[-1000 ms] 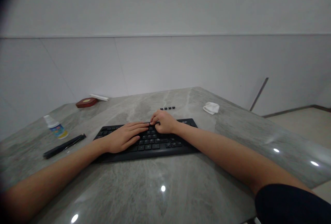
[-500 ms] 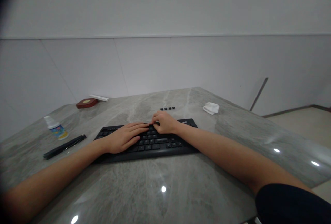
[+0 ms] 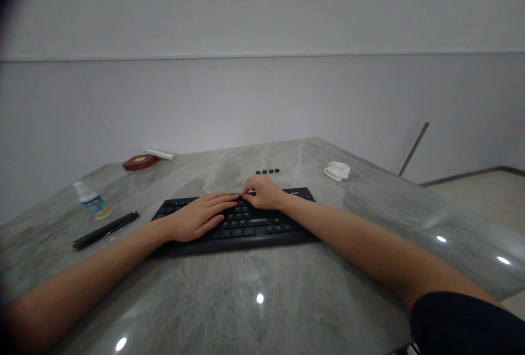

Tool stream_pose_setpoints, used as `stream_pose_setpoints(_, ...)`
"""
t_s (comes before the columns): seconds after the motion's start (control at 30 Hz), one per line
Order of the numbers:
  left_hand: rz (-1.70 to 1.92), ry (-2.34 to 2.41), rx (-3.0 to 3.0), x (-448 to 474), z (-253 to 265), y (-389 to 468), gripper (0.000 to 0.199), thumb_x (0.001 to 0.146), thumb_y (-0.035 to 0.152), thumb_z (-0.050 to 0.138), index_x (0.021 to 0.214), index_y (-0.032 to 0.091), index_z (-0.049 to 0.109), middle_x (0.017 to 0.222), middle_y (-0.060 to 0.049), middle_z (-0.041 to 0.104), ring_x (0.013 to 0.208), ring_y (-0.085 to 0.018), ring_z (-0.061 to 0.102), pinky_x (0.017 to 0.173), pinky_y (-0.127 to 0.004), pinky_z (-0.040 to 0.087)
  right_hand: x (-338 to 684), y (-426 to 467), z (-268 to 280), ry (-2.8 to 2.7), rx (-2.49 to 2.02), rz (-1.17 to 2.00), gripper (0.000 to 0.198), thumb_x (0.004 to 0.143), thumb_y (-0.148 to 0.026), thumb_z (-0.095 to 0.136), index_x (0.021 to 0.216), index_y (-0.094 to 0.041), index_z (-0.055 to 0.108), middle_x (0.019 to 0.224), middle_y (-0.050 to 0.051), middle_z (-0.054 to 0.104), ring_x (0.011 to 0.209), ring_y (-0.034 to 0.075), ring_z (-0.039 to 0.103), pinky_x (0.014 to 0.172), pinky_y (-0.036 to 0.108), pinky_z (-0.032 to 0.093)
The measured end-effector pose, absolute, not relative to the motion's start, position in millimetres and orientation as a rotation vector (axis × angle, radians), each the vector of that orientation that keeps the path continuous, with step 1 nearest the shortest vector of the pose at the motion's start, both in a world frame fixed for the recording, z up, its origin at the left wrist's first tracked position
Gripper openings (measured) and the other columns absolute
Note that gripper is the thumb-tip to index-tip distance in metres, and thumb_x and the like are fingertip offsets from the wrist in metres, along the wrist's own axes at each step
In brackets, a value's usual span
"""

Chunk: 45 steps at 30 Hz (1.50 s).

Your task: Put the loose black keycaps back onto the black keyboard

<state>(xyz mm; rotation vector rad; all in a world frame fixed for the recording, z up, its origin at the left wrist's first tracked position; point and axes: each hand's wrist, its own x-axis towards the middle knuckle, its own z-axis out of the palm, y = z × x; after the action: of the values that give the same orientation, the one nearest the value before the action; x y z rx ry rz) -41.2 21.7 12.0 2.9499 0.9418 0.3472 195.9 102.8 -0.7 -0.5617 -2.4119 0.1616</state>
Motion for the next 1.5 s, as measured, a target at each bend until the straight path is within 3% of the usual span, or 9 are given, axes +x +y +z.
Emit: stream_pose_setpoints(1.5,0.300,0.942,3.013,-42.3,11.3,22.4,0.042,0.099,0.029,0.032,0.140,0.021,0.037,0.149,-0.006,0.035,0.137,-0.021,0.032,0.114,-0.042,0.029,194.9,103.7,-2.2,-2.362,-0.521,0.213,0.010,0.070,-0.007,0.063,0.067,-0.016,0.066,0.071,0.003,0.068,0.071,0.015,0.061,0.071,0.027,0.046)
